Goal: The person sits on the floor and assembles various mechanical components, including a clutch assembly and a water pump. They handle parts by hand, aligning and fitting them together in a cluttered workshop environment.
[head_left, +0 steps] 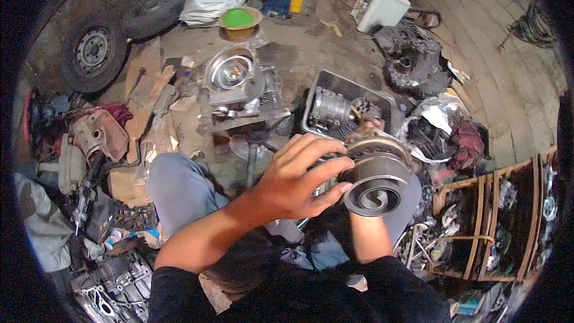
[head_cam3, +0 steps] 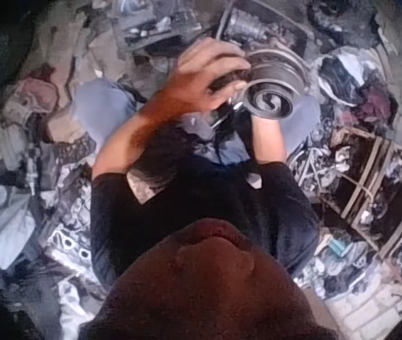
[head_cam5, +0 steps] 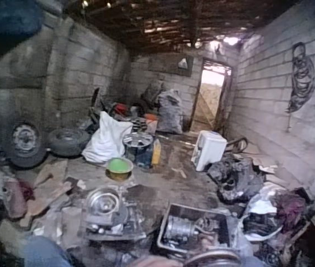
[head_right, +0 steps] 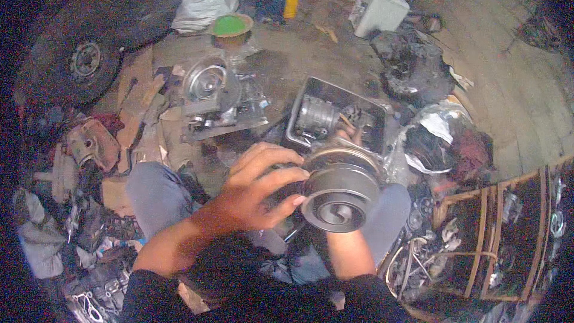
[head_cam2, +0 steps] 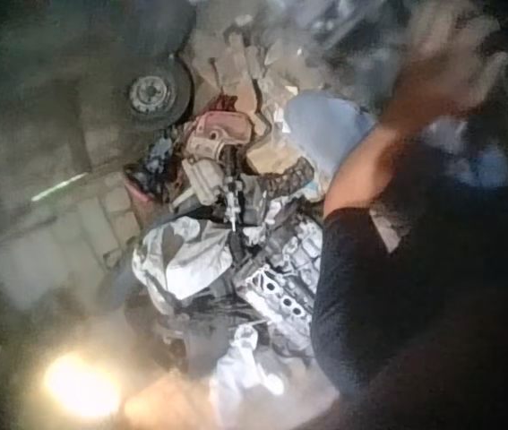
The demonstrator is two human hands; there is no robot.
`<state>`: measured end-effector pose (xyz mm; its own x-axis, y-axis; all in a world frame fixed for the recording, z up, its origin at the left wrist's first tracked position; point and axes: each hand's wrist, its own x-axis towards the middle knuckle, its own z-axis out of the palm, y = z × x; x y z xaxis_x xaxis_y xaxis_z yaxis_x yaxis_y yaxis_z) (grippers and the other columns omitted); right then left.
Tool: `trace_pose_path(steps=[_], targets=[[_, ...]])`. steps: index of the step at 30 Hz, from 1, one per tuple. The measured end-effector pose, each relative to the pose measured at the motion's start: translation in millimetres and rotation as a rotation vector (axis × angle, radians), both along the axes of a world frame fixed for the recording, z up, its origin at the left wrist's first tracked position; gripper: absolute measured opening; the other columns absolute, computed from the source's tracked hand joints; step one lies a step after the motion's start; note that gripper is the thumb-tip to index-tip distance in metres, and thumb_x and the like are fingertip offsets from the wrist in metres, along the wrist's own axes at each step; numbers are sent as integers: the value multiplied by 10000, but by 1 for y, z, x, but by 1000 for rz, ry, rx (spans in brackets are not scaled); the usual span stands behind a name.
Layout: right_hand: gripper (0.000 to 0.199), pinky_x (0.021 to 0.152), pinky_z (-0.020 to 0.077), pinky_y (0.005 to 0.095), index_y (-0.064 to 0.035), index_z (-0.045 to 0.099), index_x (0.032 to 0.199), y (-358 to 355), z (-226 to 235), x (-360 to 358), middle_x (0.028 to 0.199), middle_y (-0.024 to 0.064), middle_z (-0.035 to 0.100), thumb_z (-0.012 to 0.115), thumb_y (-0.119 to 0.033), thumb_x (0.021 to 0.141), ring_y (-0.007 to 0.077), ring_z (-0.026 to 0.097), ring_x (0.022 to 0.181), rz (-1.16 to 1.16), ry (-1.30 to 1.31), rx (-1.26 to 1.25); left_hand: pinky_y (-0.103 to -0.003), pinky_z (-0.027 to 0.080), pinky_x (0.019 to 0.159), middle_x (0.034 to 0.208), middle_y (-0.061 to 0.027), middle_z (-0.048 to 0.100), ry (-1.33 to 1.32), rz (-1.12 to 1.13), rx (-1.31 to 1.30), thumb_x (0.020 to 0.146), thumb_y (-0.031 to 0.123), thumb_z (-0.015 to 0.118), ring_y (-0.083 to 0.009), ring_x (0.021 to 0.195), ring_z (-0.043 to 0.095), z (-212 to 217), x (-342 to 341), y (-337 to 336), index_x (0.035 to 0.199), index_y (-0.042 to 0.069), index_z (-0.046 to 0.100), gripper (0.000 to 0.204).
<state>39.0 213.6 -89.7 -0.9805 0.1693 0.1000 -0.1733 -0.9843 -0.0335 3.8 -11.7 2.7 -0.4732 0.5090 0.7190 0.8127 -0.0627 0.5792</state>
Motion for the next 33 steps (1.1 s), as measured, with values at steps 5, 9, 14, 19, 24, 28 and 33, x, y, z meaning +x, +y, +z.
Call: trace_pose_path(steps=[5,9,14,19,24,28,33], targets=[[289,872,541,382,-187,572,1217,18,-3,-6,981,-2,626,428,-413,1108,166,616,911,101,165,-439,-523,409,1081,1282,-178,583,98,432,-243,833,256,787,-399,1228,534,-4,-41,-9,1197,90,667,418],[289,811,560,405,-214,587,1219,11,9,-9,980,2,651,420,-423,1109,175,634,894,160,83,-241,-538,391,1122,1347,-216,563,48,930,-539,868,260,749,-453,1321,480,-48,-85,-38,1404,86,536,602],[292,873,555,392,-172,591,1284,7,2,-1,1119,56,670,450,-342,1092,215,658,995,109,172,-896,-507,502,1003,1222,-227,642,-41,905,-614,896,133,696,-449,1247,566,-42,-94,-49,1359,31,570,490],[293,894,562,399,-131,621,1274,39,-38,-11,1250,93,678,490,-290,1066,252,678,1062,43,223,-338,-490,531,884,1128,-214,664,-132,853,-509,833,130,769,-427,1041,658,-34,-100,-59,1204,21,678,397],[408,925,569,417,-138,593,1331,16,-13,15,1223,91,669,444,-425,1082,246,664,1064,-156,-7,167,-461,527,911,1138,-185,658,-31,839,-379,789,146,821,-407,1052,652,-15,-80,-39,1143,57,715,380],[556,980,560,510,-115,600,1361,41,-4,1,1241,154,695,410,-549,1069,298,692,1084,-21,169,231,-448,505,1007,1299,-187,582,-40,308,-274,723,213,893,-378,1222,580,-3,-33,-7,1358,94,590,714],[514,755,568,417,-119,564,912,25,40,-20,634,58,515,642,-627,937,232,587,660,-411,-535,303,-519,485,1050,1535,-166,372,-453,-143,-101,601,276,987,-374,1396,433,-22,4,16,1622,156,208,1290]])
